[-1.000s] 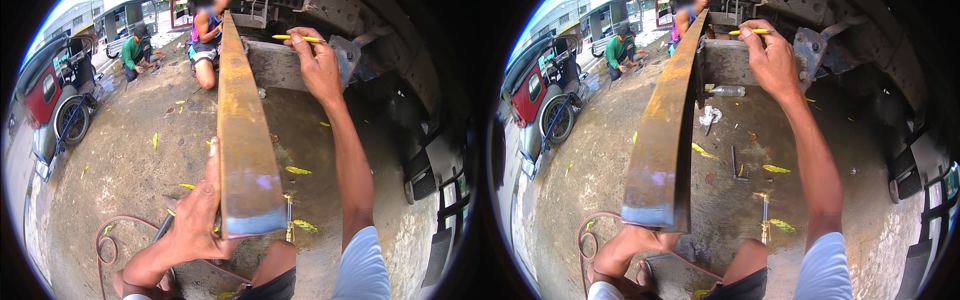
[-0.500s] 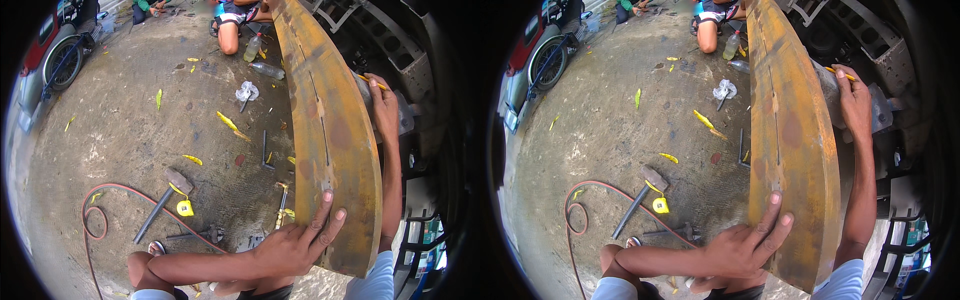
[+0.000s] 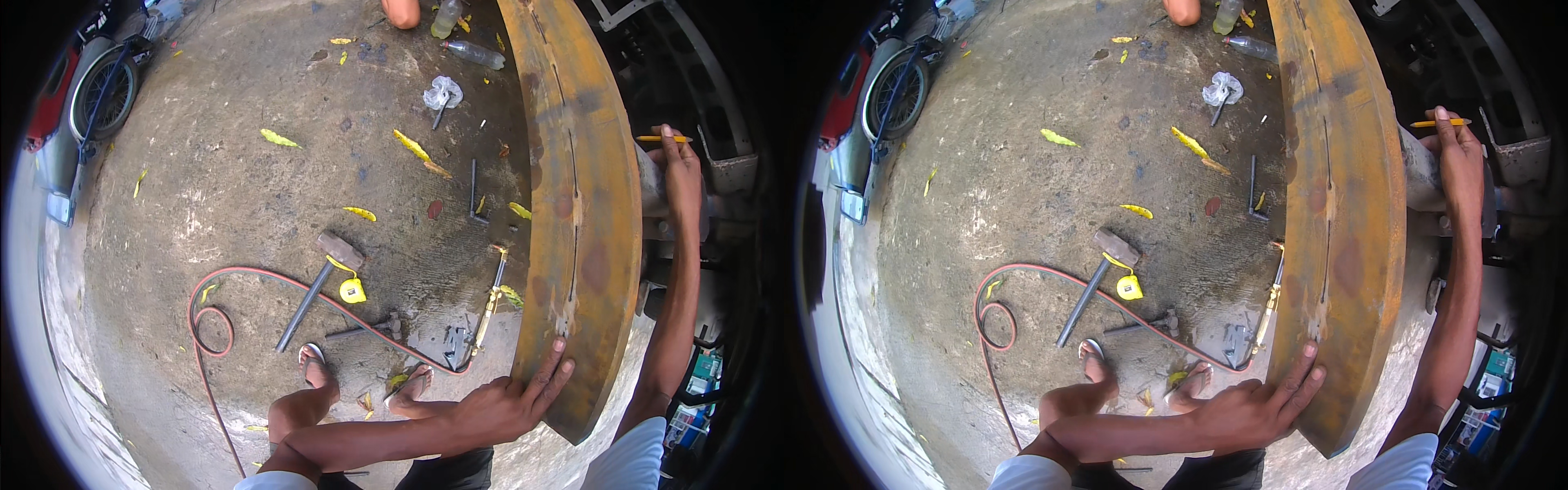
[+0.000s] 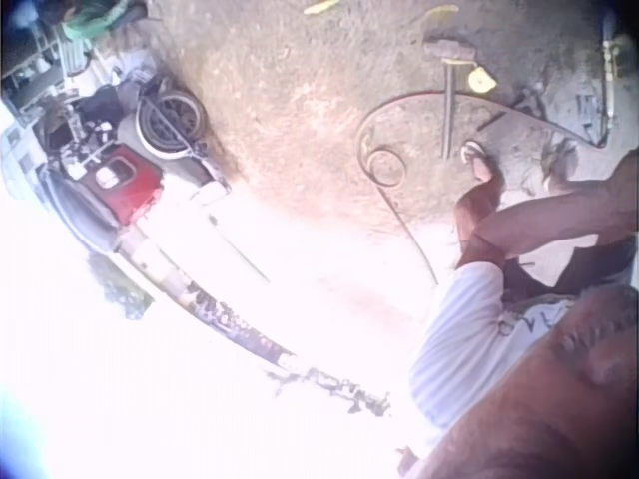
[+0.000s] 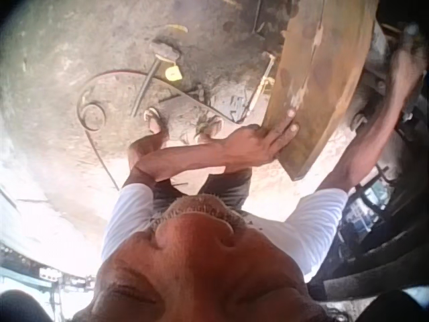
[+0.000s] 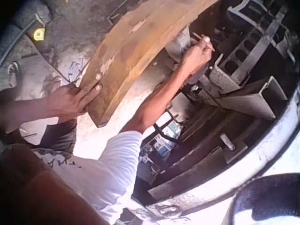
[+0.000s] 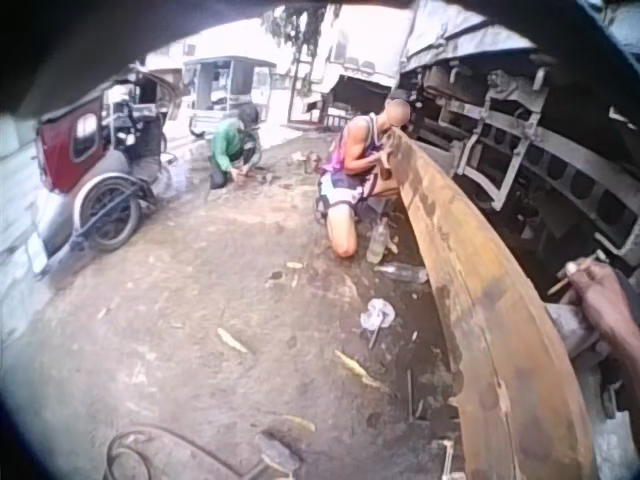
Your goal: The person positions a long metal beam under a truck chassis with assistance from another worker, then marks the beam with a pencil. The person handles the beam and pencil directly without using other tools.
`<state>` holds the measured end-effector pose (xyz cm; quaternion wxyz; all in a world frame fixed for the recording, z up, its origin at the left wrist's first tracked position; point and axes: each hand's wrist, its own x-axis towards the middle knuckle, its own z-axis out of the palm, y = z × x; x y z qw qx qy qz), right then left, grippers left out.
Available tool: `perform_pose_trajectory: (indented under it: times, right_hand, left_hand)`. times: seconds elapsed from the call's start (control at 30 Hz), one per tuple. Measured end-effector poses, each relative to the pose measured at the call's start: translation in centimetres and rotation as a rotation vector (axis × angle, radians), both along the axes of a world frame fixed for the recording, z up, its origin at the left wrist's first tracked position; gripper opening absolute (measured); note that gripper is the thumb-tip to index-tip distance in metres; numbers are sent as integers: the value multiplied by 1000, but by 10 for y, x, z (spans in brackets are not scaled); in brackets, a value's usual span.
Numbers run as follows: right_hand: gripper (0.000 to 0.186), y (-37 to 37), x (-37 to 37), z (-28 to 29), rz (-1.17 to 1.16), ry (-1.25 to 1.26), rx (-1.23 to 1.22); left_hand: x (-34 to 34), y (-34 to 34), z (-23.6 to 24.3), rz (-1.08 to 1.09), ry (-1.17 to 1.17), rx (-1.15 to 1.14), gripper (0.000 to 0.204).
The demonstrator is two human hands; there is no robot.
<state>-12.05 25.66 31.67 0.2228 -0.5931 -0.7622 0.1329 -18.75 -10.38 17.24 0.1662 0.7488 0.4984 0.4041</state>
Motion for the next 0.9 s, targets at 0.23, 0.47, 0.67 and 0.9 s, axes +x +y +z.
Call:
perform_pose_trajectory:
  times: [0.23,0.47,0.67,0.9]
  right_hand:
    - [39,36,-3,-15,-72,79,-164]
    - [37,43,-2,-40,-142,271,-166]
    - [33,27,-27,-29,-235,158,-85]
    - [33,28,-19,-30,-264,12,-30]
  left_hand:
    - [-39,7,43,-353,-159,-416,93]
    - [-56,18,60,-403,-381,-627,88]
    - [-64,31,60,-389,-440,-675,78]
    - [-72,49,55,-440,-436,-711,78]
